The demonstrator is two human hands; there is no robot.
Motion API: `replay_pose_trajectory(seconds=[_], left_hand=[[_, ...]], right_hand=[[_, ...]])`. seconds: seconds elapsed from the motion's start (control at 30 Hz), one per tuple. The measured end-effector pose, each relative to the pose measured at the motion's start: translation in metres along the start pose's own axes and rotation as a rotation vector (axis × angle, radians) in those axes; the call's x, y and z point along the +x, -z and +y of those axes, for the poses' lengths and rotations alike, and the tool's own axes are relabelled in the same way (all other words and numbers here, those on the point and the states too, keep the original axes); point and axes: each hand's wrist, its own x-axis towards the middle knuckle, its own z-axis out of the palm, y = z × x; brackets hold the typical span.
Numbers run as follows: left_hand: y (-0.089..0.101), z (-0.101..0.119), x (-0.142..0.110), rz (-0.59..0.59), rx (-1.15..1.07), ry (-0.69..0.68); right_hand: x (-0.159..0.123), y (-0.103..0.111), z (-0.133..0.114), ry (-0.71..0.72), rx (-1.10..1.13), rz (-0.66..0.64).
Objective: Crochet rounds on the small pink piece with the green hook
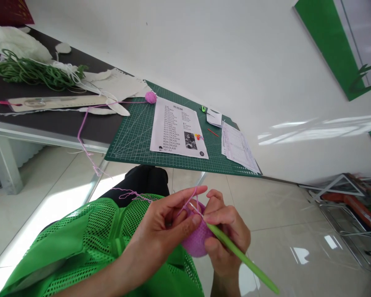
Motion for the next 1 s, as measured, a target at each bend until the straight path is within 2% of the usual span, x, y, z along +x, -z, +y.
replay_pose_trajectory(seconds=[0.13,0.27,0.4,0.6,0.87,1.0], left_hand=[[0.0,-0.004,-0.002,-0.011,-0.035,-0.032],[0.0,-0.007,-0.006,0.087,0.005,-0.034],[-0.002,-0.013,-0.01,0.175,0.063,-0.091],[-0.011,-0.007,-0.012,0.313,0.135,-0.058],[-0.005,0.008,-0.007,0.188,0.313,0.032],[0.006,0.011,-0.004,0.042,0.299,0.042]], right_hand=[[0.003,-0.004,-0.006,0.047,-0.13,0.037],[0.005,-0.005,-0.012,0.141,-0.32,0.026],[0.006,-0.007,-0.014,0.197,-0.403,0.041],[0.009,-0.01,-0.012,0.124,-0.4,0.051],[0.004,-0.013,-0.012,-0.031,-0.308,0.127],[0.005,-0.009,-0.014,-0.124,-0.206,0.112]])
